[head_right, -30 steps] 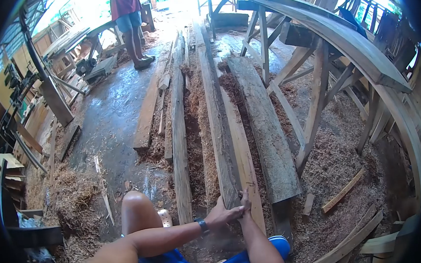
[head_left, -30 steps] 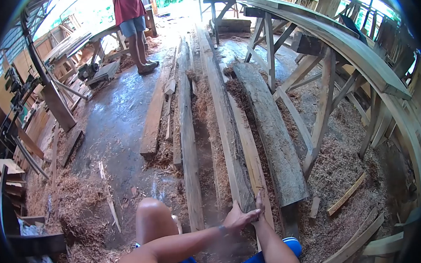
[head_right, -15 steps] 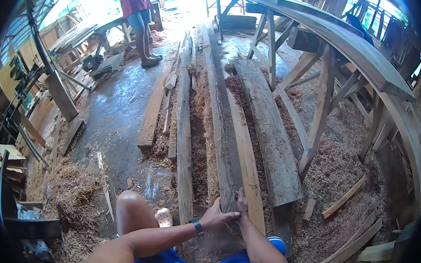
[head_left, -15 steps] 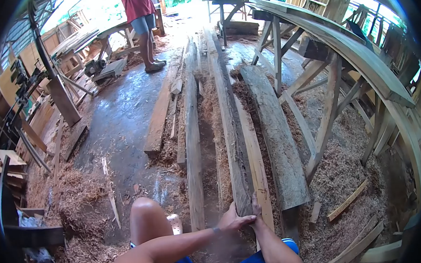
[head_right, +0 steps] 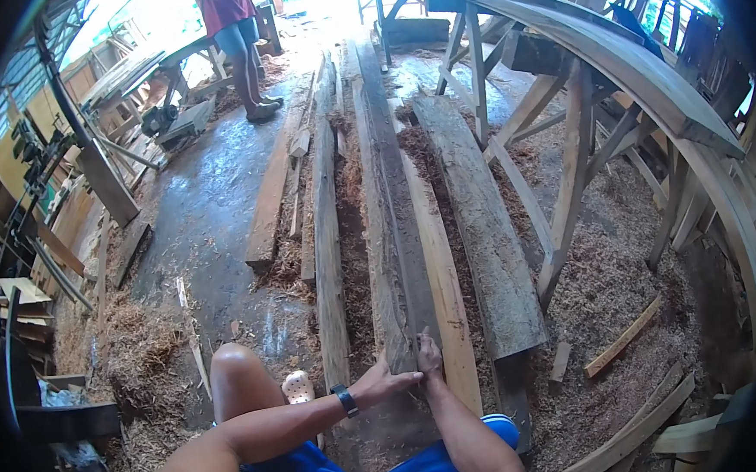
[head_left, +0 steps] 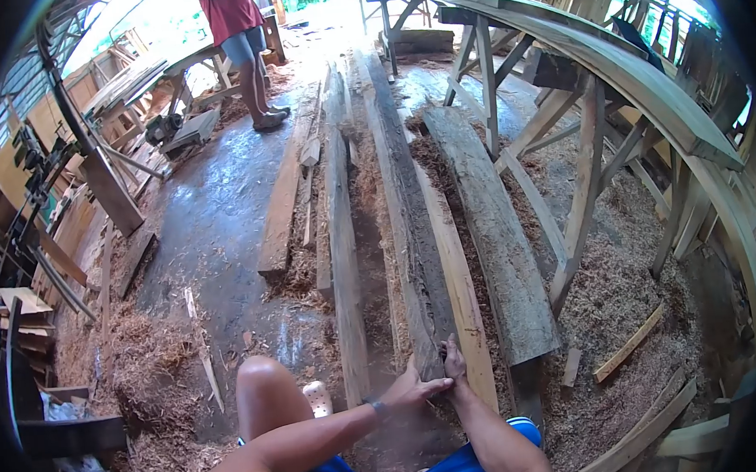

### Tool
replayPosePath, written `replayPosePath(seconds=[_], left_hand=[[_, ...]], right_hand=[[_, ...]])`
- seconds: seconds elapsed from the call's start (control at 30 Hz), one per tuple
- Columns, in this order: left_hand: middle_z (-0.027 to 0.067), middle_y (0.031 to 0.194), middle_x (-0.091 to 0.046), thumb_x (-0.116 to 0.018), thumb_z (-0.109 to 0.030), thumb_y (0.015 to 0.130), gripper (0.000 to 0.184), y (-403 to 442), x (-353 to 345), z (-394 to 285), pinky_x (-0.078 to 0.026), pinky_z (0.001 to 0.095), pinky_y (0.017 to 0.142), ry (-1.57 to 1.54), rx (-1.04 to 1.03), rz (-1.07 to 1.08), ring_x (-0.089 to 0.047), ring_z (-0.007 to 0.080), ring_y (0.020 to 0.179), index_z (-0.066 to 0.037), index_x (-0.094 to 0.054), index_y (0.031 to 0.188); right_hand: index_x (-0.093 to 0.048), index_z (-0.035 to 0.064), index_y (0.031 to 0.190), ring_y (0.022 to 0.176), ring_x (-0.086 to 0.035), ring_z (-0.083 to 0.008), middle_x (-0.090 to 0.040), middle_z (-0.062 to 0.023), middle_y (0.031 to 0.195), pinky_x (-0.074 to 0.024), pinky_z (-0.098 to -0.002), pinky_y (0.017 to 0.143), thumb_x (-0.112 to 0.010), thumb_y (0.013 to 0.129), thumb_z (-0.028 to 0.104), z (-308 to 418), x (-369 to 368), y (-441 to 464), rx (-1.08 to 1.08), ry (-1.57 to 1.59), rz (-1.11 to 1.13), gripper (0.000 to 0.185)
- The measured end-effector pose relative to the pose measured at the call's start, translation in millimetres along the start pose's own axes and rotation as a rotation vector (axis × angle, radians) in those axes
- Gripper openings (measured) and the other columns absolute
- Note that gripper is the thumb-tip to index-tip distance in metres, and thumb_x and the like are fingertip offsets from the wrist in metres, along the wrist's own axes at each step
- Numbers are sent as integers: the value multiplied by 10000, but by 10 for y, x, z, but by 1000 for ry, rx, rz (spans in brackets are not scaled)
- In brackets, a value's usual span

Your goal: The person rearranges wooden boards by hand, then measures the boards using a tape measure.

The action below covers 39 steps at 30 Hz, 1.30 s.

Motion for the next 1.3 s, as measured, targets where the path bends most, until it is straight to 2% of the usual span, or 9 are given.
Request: replayPosePath(seconds=[0.27,0.37,0.53,0.73,0.9,1.03,1.1,1.2,1.3], left_hand=[[292,1326,-490,-750,-495,776,1070,69,-111,-37,-401,399,1052,421,158,-64,-511,377,1236,65,-119,1433],[343,1275,-507,-726,-565,765,1114,55,-197,-246,-435,424,1016,525,229,-25,-549,426,1174,75,-98,1426],[359,1234,-527,-722,-583,760,1125,105,-184,-84,-450,436,998,556,214,-31,-568,440,1139,76,-96,1423],[345,1240,-532,-730,-572,759,1104,72,-148,-70,-450,444,996,536,160,-50,-566,437,1144,57,-116,1427],[338,1244,-533,-719,-600,752,1102,101,-147,27,-449,456,995,547,193,-45,-552,447,1158,15,-118,1441],[361,1262,-509,-690,-618,768,1157,79,-165,-18,-440,455,1005,594,218,-24,-534,467,1167,33,-27,1457],[381,1264,-494,-683,-629,767,1187,95,-155,49,-436,459,1007,614,212,-31,-527,481,1167,37,12,1461],[411,1256,-477,-682,-638,761,1210,56,-154,-68,-431,466,1007,581,262,-3,-520,496,1165,37,34,1464],[426,1239,-477,-681,-634,765,1205,55,-158,-116,-433,469,1001,604,266,7,-525,496,1160,46,31,1460]], right_hand=[[-567,-27,1203,972,-640,-235,-645,-143,1094,-505,-356,876,-308,983,596,-672,354,606,18,149,90,710],[-553,-18,1224,964,-657,-247,-643,-150,1110,-544,-364,852,-311,989,575,-250,243,287,-17,361,154,682],[-547,-10,1235,934,-675,-262,-656,-159,1090,-574,-384,826,-322,999,538,210,104,-108,-129,407,182,638],[-555,-15,1228,915,-681,-267,-662,-158,1083,-578,-385,816,-337,993,545,-101,151,161,-68,407,304,645],[-575,-7,1198,951,-640,-264,-658,-133,1075,-511,-385,853,-343,964,607,-167,333,294,-115,288,50,697],[-582,43,1157,956,-548,-227,-617,-85,1070,-398,-356,880,-369,910,689,589,533,192,-72,607,-123,724],[-579,48,1078,741,-579,-184,-644,-106,1012,-464,-317,671,-406,875,714,979,682,63,49,782,-204,718],[-614,72,1015,533,-466,-123,-642,-96,829,-364,-245,486,-362,878,735,916,1116,223,141,1024,-92,723],[-623,66,961,394,-328,-94,-607,-84,681,-241,-218,385,-365,862,755,848,1031,215,57,1097,-334,743]])
Point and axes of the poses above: each hand's wrist, its own y-axis towards the middle knuckle, its own x-axis out of the back of the hand, z = x × y, the point moved 3 cm from there along y, towards the middle knuckle
